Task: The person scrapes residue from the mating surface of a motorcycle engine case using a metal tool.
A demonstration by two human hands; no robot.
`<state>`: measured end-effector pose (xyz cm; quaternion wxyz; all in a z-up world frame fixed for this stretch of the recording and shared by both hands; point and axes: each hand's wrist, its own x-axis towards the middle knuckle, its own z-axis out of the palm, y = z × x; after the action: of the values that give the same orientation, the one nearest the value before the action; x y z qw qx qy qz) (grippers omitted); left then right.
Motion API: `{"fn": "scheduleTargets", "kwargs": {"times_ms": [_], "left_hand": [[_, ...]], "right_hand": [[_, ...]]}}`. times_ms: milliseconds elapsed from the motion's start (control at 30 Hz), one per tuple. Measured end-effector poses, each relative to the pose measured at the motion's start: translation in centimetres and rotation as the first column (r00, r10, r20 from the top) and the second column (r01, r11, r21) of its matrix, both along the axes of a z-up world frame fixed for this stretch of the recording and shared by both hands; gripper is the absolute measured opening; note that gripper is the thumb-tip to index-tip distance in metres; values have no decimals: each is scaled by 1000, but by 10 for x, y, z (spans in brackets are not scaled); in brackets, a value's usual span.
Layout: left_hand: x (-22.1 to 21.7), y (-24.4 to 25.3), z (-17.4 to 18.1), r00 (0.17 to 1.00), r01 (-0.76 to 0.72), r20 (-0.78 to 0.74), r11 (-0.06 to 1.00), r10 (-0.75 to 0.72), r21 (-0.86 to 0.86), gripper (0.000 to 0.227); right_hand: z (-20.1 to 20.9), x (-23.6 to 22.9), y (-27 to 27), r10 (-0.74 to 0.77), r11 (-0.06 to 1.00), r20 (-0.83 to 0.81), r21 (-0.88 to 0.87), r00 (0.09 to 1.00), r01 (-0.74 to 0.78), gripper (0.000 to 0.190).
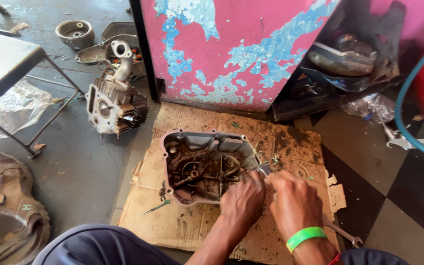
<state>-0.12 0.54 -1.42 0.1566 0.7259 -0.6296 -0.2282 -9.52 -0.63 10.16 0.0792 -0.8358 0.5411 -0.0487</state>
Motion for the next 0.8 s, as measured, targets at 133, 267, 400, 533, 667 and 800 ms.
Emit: {"fn": "scheduleTargets", "kwargs": {"times_ms": [133, 267, 400, 533, 667, 800], "left_hand": [[2, 1, 3, 1000, -2, -22, 999, 1, -54, 45], [2, -1, 4, 998, 15, -58, 996, -10, 93, 36], [4, -1, 3, 1000, -7, -14, 1000, 7, 17, 39], [2, -7, -3, 997, 58, 66, 993, -51, -101, 37], [1, -3, 0, 999, 0, 35, 999, 1, -42, 42], [4, 1, 10, 1000, -10, -29, 1000, 10, 21, 41]], "right_hand": [[-6, -7, 13, 13, 1000, 43, -27, 999, -12, 44], [-15, -3, 15, -59, 998, -9, 35, 998, 60, 43], [-7, 6, 9, -78, 997, -38, 9, 996, 79, 37], [1, 7, 2, -66, 998, 15, -15, 998, 66, 41], [-5, -1, 2, -49, 999, 33, 0, 998, 49, 44], [-14, -10, 10, -24, 1000, 112, -3, 993, 25, 49]]}}
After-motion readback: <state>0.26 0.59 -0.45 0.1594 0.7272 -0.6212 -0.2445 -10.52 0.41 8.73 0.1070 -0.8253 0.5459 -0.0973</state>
